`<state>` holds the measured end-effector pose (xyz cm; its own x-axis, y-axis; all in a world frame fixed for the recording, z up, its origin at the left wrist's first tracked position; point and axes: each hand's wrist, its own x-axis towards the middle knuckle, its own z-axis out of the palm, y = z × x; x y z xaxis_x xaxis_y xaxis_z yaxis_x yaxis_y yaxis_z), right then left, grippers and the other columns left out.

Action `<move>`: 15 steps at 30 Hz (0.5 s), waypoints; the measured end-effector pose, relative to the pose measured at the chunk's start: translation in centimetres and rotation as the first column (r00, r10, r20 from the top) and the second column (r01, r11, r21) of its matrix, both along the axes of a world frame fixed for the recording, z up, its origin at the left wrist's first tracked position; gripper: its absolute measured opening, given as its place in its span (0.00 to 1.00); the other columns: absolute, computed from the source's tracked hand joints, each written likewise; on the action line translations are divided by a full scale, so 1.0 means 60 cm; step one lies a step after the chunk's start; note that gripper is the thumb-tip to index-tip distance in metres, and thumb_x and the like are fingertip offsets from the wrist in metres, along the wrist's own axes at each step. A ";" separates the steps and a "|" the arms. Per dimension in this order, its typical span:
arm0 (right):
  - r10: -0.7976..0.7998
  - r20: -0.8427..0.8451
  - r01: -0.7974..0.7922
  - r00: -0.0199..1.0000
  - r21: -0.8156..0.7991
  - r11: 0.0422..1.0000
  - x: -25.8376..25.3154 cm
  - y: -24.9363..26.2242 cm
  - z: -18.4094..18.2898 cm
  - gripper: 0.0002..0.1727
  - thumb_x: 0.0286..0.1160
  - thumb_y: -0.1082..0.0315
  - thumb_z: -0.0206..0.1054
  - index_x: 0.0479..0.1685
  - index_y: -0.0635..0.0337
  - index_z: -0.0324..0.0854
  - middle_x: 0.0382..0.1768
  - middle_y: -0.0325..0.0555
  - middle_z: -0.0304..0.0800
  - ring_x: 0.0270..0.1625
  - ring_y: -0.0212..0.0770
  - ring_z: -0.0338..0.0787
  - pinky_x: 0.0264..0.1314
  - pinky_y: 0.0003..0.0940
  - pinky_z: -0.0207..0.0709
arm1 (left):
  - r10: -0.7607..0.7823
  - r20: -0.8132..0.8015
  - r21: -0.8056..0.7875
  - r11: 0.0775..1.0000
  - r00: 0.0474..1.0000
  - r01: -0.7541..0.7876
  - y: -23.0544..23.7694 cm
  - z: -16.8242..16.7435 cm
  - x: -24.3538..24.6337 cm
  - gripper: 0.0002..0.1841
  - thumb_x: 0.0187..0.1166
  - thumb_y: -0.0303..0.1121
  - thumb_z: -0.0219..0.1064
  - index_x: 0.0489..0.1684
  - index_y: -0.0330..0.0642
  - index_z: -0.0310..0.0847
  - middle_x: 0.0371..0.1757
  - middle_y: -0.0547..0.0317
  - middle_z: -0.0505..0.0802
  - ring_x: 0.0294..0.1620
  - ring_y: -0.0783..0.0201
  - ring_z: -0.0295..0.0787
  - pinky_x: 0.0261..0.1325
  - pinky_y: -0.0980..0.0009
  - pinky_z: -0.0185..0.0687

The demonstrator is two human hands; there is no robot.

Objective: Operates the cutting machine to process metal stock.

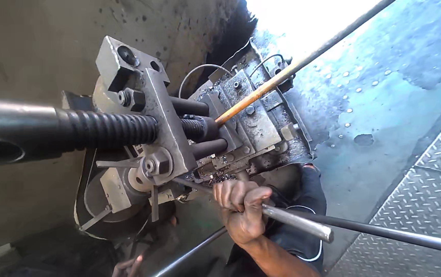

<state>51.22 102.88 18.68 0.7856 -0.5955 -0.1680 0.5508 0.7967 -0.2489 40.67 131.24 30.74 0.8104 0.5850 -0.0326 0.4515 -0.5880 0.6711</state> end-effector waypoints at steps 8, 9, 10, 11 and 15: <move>0.135 0.096 -0.100 0.986 -0.302 0.948 -0.038 -0.051 0.058 0.29 0.93 0.46 0.49 0.17 0.47 0.63 0.11 0.31 0.58 0.15 0.29 0.66 0.23 0.26 0.67 | 0.136 0.091 -0.021 0.991 0.986 -0.135 -0.014 0.000 0.002 0.06 0.74 0.18 0.66 0.33 0.40 0.79 0.21 0.70 0.85 0.11 0.79 0.71 0.15 0.84 0.69; 0.159 0.143 -0.107 0.977 -0.318 0.942 -0.035 -0.056 0.074 0.29 0.93 0.45 0.49 0.17 0.47 0.63 0.11 0.32 0.58 0.15 0.30 0.66 0.23 0.27 0.67 | 0.147 0.130 -0.041 0.989 0.981 -0.143 -0.014 -0.002 0.003 0.06 0.73 0.18 0.67 0.33 0.40 0.79 0.21 0.71 0.85 0.11 0.80 0.71 0.14 0.83 0.69; 0.188 0.194 -0.116 0.963 -0.333 0.936 -0.033 -0.060 0.092 0.29 0.93 0.45 0.49 0.17 0.48 0.63 0.11 0.32 0.58 0.14 0.30 0.65 0.22 0.27 0.66 | 0.158 0.174 -0.063 0.987 0.972 -0.149 -0.014 -0.004 0.004 0.06 0.71 0.18 0.68 0.32 0.40 0.79 0.20 0.72 0.85 0.11 0.80 0.71 0.14 0.83 0.70; 0.215 0.243 -0.120 0.946 -0.353 0.928 -0.029 -0.061 0.109 0.29 0.93 0.44 0.49 0.18 0.48 0.63 0.11 0.32 0.58 0.14 0.30 0.65 0.22 0.27 0.66 | 0.168 0.215 -0.087 0.984 0.962 -0.153 -0.013 -0.007 0.003 0.06 0.70 0.18 0.68 0.32 0.40 0.79 0.19 0.72 0.85 0.11 0.80 0.71 0.14 0.83 0.70; 0.344 0.342 -0.149 0.874 -0.486 0.861 -0.014 -0.051 0.175 0.32 0.91 0.40 0.49 0.16 0.49 0.67 0.11 0.32 0.62 0.15 0.30 0.67 0.22 0.26 0.66 | 0.182 0.340 -0.178 0.976 0.923 -0.127 -0.011 -0.013 -0.001 0.05 0.66 0.20 0.70 0.31 0.41 0.82 0.21 0.72 0.86 0.13 0.80 0.73 0.16 0.84 0.70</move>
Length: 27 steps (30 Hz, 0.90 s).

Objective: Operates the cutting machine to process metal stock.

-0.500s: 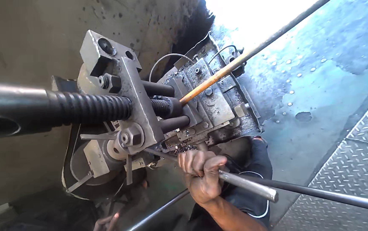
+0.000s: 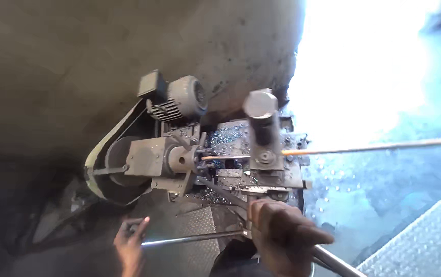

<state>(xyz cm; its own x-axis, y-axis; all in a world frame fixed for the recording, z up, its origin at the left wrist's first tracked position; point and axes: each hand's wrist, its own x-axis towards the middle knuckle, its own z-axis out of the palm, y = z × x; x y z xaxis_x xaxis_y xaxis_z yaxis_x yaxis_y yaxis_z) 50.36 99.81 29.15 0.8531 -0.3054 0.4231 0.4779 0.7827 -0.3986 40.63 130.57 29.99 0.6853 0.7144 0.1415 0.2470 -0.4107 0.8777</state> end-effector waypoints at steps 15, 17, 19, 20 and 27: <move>0.036 0.320 0.138 0.947 -0.503 0.853 0.057 0.213 0.105 0.29 0.91 0.42 0.51 0.16 0.43 0.70 0.12 0.26 0.68 0.17 0.26 0.73 0.24 0.23 0.72 | 0.007 0.350 -0.244 0.966 0.937 0.083 0.012 -0.021 -0.010 0.05 0.63 0.26 0.76 0.31 0.44 0.86 0.14 0.79 0.79 0.11 0.84 0.67 0.15 0.85 0.64; 0.056 0.302 0.124 0.952 -0.546 0.829 0.082 0.243 0.080 0.25 0.89 0.42 0.55 0.19 0.40 0.74 0.14 0.24 0.72 0.19 0.23 0.75 0.27 0.22 0.74 | -0.025 0.417 -0.236 0.962 0.909 0.135 0.015 -0.027 -0.009 0.05 0.64 0.25 0.75 0.31 0.43 0.86 0.15 0.79 0.81 0.13 0.85 0.69 0.17 0.86 0.66; 0.102 0.238 0.078 0.966 -0.643 0.762 0.112 0.274 0.048 0.22 0.88 0.43 0.57 0.22 0.36 0.78 0.17 0.20 0.76 0.22 0.21 0.77 0.31 0.20 0.76 | -0.059 0.458 -0.209 0.963 0.887 0.172 0.020 -0.035 -0.010 0.04 0.65 0.27 0.76 0.31 0.42 0.87 0.18 0.77 0.84 0.15 0.86 0.70 0.20 0.86 0.67; 0.118 0.202 0.059 0.972 -0.700 0.711 0.124 0.290 0.041 0.23 0.89 0.43 0.56 0.21 0.36 0.77 0.16 0.19 0.75 0.22 0.20 0.76 0.29 0.20 0.75 | -0.072 0.468 -0.200 0.962 0.881 0.185 0.021 -0.036 -0.010 0.04 0.65 0.27 0.76 0.31 0.41 0.87 0.19 0.76 0.85 0.15 0.85 0.70 0.20 0.86 0.67; 0.048 0.029 0.011 0.998 -0.941 0.339 0.150 0.373 0.112 0.32 0.91 0.35 0.45 0.14 0.40 0.63 0.09 0.25 0.63 0.11 0.25 0.66 0.15 0.24 0.64 | -0.158 0.475 -0.156 0.953 0.866 0.260 0.031 -0.044 -0.008 0.05 0.66 0.31 0.77 0.30 0.39 0.89 0.19 0.73 0.85 0.15 0.85 0.69 0.19 0.86 0.66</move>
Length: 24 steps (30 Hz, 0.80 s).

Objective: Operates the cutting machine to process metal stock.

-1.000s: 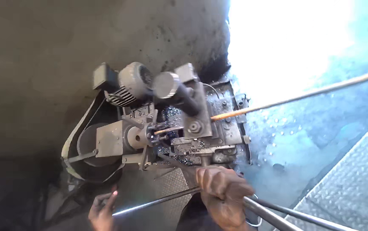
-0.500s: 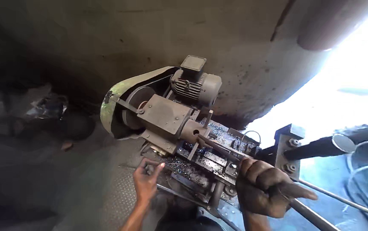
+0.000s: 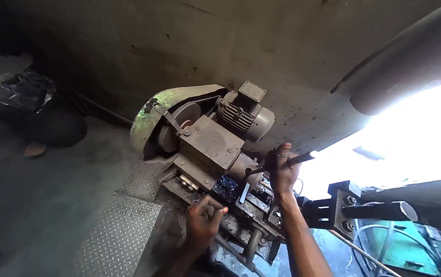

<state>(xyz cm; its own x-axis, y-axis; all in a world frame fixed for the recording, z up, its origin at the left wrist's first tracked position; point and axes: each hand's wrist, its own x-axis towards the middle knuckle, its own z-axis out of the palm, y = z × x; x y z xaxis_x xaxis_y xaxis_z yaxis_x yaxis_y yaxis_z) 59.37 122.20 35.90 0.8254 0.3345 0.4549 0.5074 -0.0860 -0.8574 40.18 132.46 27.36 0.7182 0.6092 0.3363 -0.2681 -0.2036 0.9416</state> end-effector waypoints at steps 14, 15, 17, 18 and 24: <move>-0.011 0.069 0.025 0.998 -0.208 0.978 0.039 0.016 -0.118 0.34 0.91 0.39 0.43 0.12 0.46 0.66 0.09 0.28 0.66 0.11 0.28 0.68 0.16 0.32 0.67 | -0.012 -0.089 0.041 0.999 0.996 0.016 0.002 -0.001 -0.004 0.07 0.65 0.35 0.77 0.30 0.41 0.90 0.12 0.74 0.76 0.12 0.81 0.63 0.19 0.82 0.61; -0.013 0.070 0.028 0.997 -0.217 0.976 0.038 0.015 -0.127 0.34 0.91 0.40 0.43 0.10 0.46 0.65 0.08 0.28 0.65 0.11 0.28 0.67 0.16 0.31 0.65 | -0.020 -0.093 0.042 0.999 0.995 0.024 0.003 0.000 -0.005 0.07 0.65 0.35 0.77 0.31 0.41 0.90 0.12 0.73 0.77 0.12 0.81 0.64 0.19 0.81 0.63; -0.013 0.066 0.024 0.998 -0.176 0.984 0.021 0.030 -0.080 0.33 0.89 0.40 0.44 0.10 0.43 0.64 0.08 0.24 0.65 0.12 0.24 0.68 0.17 0.27 0.66 | -0.007 -0.073 0.034 0.999 0.997 0.009 0.004 0.002 0.000 0.07 0.66 0.34 0.76 0.30 0.40 0.89 0.13 0.71 0.78 0.12 0.80 0.64 0.19 0.81 0.63; 0.007 0.050 0.000 0.999 -0.128 0.992 0.001 0.033 -0.043 0.31 0.89 0.40 0.47 0.11 0.41 0.65 0.09 0.22 0.66 0.12 0.23 0.69 0.17 0.25 0.68 | 0.004 -0.060 0.027 1.000 0.998 -0.002 0.001 0.000 -0.001 0.06 0.66 0.33 0.75 0.30 0.39 0.89 0.13 0.71 0.78 0.12 0.81 0.64 0.19 0.82 0.62; 0.031 0.130 -0.016 0.991 -0.112 0.994 0.009 0.038 -0.055 0.32 0.90 0.40 0.49 0.11 0.42 0.65 0.09 0.24 0.67 0.12 0.24 0.70 0.17 0.26 0.68 | 0.008 0.003 0.025 1.000 1.000 -0.008 -0.003 -0.008 0.004 0.06 0.68 0.32 0.73 0.29 0.39 0.89 0.12 0.72 0.76 0.12 0.82 0.62 0.18 0.83 0.59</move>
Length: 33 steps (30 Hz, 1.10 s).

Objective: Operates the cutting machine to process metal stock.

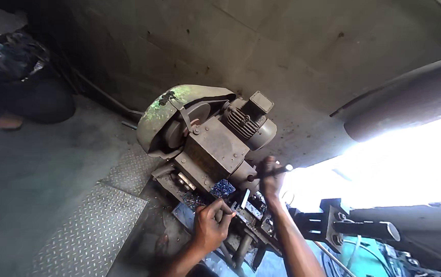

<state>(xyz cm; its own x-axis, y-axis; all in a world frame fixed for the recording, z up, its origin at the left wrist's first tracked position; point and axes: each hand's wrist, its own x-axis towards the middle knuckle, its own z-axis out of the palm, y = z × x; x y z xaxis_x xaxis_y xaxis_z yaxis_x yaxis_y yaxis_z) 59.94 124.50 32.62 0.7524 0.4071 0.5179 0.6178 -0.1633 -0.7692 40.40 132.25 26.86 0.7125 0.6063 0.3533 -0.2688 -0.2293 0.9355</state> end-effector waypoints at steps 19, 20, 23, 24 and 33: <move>0.011 -0.088 -0.020 0.996 -0.094 0.995 -0.010 0.019 0.091 0.31 0.90 0.37 0.49 0.17 0.44 0.65 0.09 0.30 0.61 0.09 0.30 0.62 0.12 0.28 0.60 | -0.021 0.030 0.010 1.000 0.999 0.021 0.005 -0.001 0.002 0.06 0.68 0.33 0.75 0.29 0.40 0.88 0.11 0.73 0.74 0.12 0.82 0.60 0.18 0.83 0.58; 0.005 -0.053 -0.013 0.999 -0.146 0.989 -0.006 0.019 0.067 0.32 0.90 0.36 0.47 0.18 0.46 0.67 0.10 0.32 0.64 0.09 0.31 0.65 0.12 0.31 0.63 | -0.019 0.027 0.008 1.000 0.999 0.019 0.004 -0.002 0.000 0.06 0.68 0.33 0.75 0.29 0.40 0.88 0.12 0.73 0.74 0.12 0.82 0.61 0.18 0.83 0.58; 0.007 -0.053 -0.018 0.999 -0.220 0.975 -0.001 0.026 0.031 0.33 0.91 0.38 0.47 0.14 0.47 0.67 0.08 0.34 0.63 0.08 0.32 0.62 0.10 0.31 0.57 | -0.008 0.048 0.032 0.999 0.999 0.006 0.005 -0.001 -0.001 0.06 0.67 0.32 0.75 0.28 0.39 0.88 0.11 0.72 0.74 0.11 0.82 0.62 0.17 0.84 0.59; -0.004 -0.097 -0.018 0.995 -0.218 0.976 -0.002 0.025 0.043 0.34 0.90 0.36 0.47 0.15 0.48 0.68 0.08 0.34 0.64 0.08 0.32 0.64 0.10 0.31 0.59 | -0.007 0.053 0.040 0.999 0.999 0.005 0.004 -0.001 -0.003 0.06 0.68 0.32 0.75 0.28 0.39 0.88 0.11 0.71 0.74 0.11 0.82 0.62 0.17 0.84 0.59; 0.247 0.230 -0.167 0.941 -0.321 0.932 -0.032 0.005 0.005 0.31 0.92 0.50 0.49 0.14 0.55 0.73 0.10 0.35 0.70 0.14 0.27 0.73 0.16 0.26 0.67 | -0.035 0.101 0.038 0.999 0.994 0.032 0.004 -0.006 0.001 0.07 0.73 0.32 0.72 0.28 0.38 0.86 0.11 0.70 0.74 0.11 0.82 0.63 0.17 0.85 0.60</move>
<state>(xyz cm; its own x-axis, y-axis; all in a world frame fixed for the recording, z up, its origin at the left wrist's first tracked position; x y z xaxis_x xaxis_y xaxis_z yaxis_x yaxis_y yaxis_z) 58.02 124.79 32.94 0.4882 0.7025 0.5179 0.8347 -0.2025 -0.5122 40.48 132.49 26.50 0.6915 0.5682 0.4462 -0.3700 -0.2520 0.8942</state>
